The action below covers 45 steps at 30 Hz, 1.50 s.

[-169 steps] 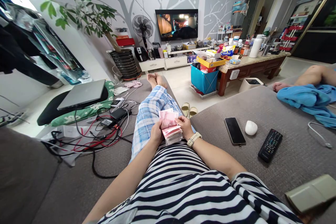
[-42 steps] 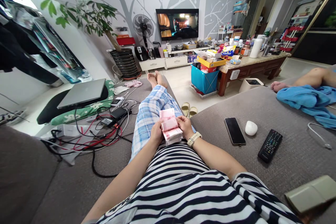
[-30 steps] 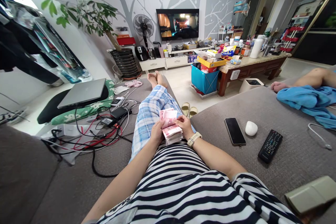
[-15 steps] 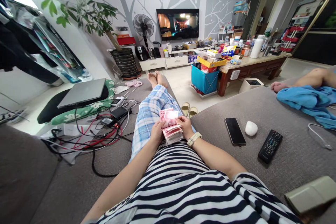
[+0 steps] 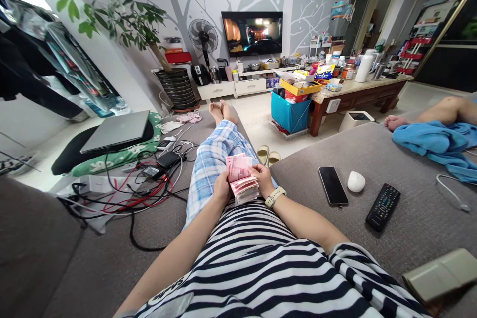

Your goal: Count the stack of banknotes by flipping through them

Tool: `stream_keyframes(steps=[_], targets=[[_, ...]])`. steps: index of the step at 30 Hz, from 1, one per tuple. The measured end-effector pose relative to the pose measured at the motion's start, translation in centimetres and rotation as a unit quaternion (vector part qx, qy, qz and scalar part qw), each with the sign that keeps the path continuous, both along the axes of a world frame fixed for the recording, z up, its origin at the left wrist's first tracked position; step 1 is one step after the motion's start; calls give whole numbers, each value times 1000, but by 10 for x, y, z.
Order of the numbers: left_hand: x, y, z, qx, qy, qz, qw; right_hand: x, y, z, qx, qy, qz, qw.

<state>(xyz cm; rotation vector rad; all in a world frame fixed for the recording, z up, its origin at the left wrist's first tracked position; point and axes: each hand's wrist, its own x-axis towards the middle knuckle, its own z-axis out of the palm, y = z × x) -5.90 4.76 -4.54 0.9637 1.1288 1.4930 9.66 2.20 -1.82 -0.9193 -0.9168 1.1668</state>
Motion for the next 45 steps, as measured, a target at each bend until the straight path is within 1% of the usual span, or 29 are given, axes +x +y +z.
stream_keyframes(steps=[2, 5, 10, 12, 16, 20, 27, 35, 41, 45], targets=[[0, 0, 0, 5, 3, 7, 1000, 0, 0, 1, -3, 0, 0, 1000], [1, -3, 4, 9, 10, 14, 1000, 0, -1, 1, -7, -2, 1, 1000], [3, -7, 12, 18, 4, 0, 1000, 0, -2, 2, -5, -2, -3, 1000], [2, -7, 12, 22, 11, 2, 1000, 0, -2, 3, -6, -5, 0, 1000], [0, -3, 6, 31, 34, 1, 999, 0, -1, 2, -10, -5, 2, 1000], [-2, -1, 2, 30, 34, 7, 999, -1, 1, -1, -9, 0, -3, 1000], [-2, -3, 6, 48, 62, 4, 997, -1, 2, -2, -7, 1, -5, 1000], [-3, -3, 7, 44, 76, 5, 996, -1, 0, -1, -6, 7, 3, 1000], [0, -10, 19, 29, 42, -9, 999, 0, 0, 0, 4, 1, 5, 1000], [-1, -14, 26, 55, 60, -24, 996, 0, 0, 1, 4, -6, 20, 1000]])
